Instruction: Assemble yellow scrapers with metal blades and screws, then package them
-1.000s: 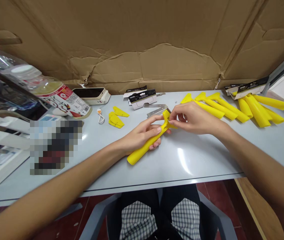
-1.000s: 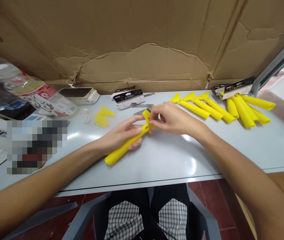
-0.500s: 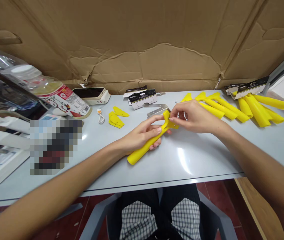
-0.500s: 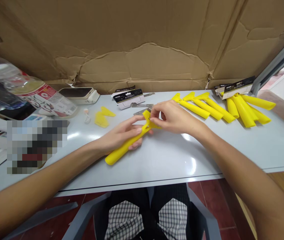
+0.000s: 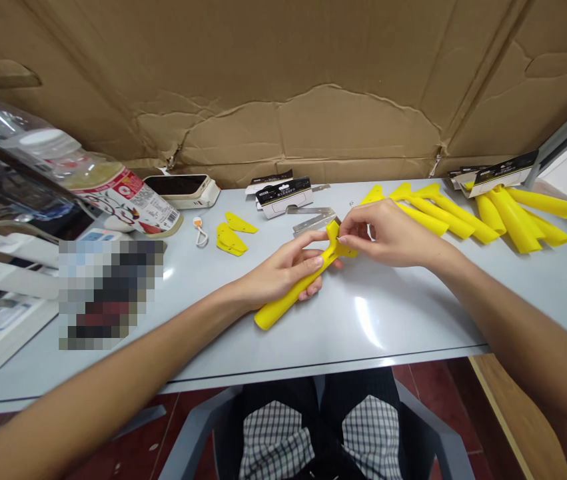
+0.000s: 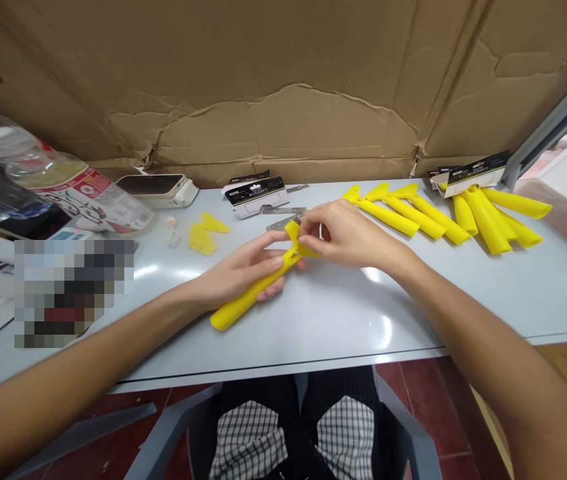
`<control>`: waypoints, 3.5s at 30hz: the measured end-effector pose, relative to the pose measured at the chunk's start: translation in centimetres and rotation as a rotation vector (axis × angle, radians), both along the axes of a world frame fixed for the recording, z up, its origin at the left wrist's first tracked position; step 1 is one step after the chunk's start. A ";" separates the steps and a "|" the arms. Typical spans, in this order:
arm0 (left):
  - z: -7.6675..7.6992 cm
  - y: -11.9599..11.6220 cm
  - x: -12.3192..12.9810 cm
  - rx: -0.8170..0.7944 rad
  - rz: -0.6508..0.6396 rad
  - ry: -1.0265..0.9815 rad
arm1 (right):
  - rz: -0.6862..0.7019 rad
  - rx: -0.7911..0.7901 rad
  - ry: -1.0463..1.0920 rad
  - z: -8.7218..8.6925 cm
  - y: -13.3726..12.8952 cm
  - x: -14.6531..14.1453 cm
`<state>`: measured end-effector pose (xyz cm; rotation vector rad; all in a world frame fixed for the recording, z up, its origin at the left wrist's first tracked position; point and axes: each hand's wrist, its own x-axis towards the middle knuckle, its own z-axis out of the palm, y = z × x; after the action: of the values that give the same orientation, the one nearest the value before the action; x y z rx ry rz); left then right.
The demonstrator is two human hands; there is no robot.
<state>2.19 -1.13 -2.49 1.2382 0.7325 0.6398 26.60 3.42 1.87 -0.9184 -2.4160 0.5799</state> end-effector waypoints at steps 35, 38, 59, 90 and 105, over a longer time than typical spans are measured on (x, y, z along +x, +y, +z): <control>0.0 0.2 0.5 -0.117 0.226 -0.104 | -0.162 -0.166 0.159 -0.3 0.1 -0.4; -0.1 0.7 0.5 -0.192 0.272 -0.177 | -0.282 -0.016 -0.145 1.2 0.8 1.5; -0.1 0.8 0.6 -0.209 0.296 -0.215 | -0.221 0.114 -0.252 0.8 2.0 3.1; -0.1 0.7 0.6 -0.179 0.267 -0.188 | -0.094 0.221 -0.156 0.2 1.2 2.1; 0.0 0.5 0.8 -0.111 0.291 -0.133 | -0.143 0.351 -0.159 0.4 0.3 1.6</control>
<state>2.99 -0.63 -2.54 0.9849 0.8328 0.8994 28.21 3.71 2.26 -1.0004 -2.4554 0.0275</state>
